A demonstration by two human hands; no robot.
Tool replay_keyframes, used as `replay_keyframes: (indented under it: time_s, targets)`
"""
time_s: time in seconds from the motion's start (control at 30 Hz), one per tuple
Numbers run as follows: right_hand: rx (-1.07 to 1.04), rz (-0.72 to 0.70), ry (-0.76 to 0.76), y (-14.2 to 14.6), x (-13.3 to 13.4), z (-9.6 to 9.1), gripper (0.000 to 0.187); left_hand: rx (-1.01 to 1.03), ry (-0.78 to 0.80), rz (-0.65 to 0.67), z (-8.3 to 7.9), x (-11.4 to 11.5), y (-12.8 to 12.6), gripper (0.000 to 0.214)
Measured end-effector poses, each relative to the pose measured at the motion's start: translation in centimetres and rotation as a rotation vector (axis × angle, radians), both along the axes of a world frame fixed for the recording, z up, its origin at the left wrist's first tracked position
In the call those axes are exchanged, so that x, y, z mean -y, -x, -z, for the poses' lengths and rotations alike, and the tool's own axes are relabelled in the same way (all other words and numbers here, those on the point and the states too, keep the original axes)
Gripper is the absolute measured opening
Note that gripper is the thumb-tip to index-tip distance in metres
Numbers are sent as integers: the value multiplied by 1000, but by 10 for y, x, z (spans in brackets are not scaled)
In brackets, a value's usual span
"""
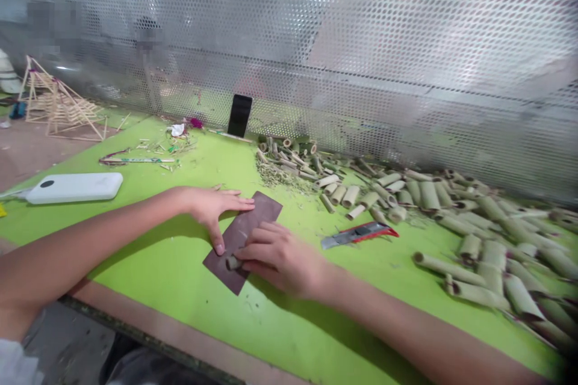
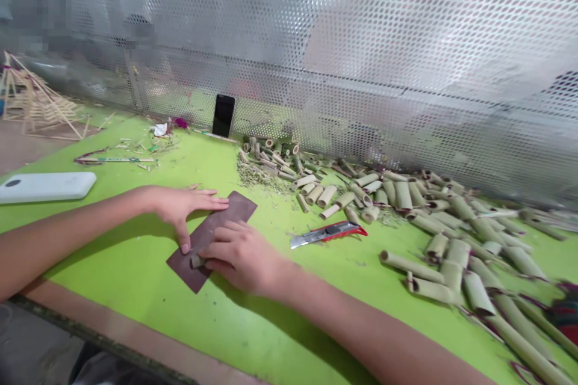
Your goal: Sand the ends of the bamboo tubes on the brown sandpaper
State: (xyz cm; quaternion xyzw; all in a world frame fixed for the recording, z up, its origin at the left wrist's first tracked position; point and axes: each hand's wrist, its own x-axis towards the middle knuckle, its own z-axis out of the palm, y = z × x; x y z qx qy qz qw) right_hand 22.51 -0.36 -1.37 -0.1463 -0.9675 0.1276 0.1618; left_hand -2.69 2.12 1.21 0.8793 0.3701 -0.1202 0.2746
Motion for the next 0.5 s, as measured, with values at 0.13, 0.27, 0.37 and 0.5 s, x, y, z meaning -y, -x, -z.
replay_keyframes:
  time_s: [0.13, 0.27, 0.37, 0.5]
  targets:
    - [-3, 296, -43, 0, -3, -4, 14, -10, -8, -2, 0, 1, 0, 129]
    - [-10, 107, -2, 3, 3, -4, 16, -29, -10, -4, -4, 3, -1, 130]
    - [12, 6, 14, 3, 3, -4, 16, -23, -6, -2, -5, 4, -2, 129]
    - [-14, 304, -18, 1, -1, -4, 16, -37, -5, -22, -4, 4, -2, 131]
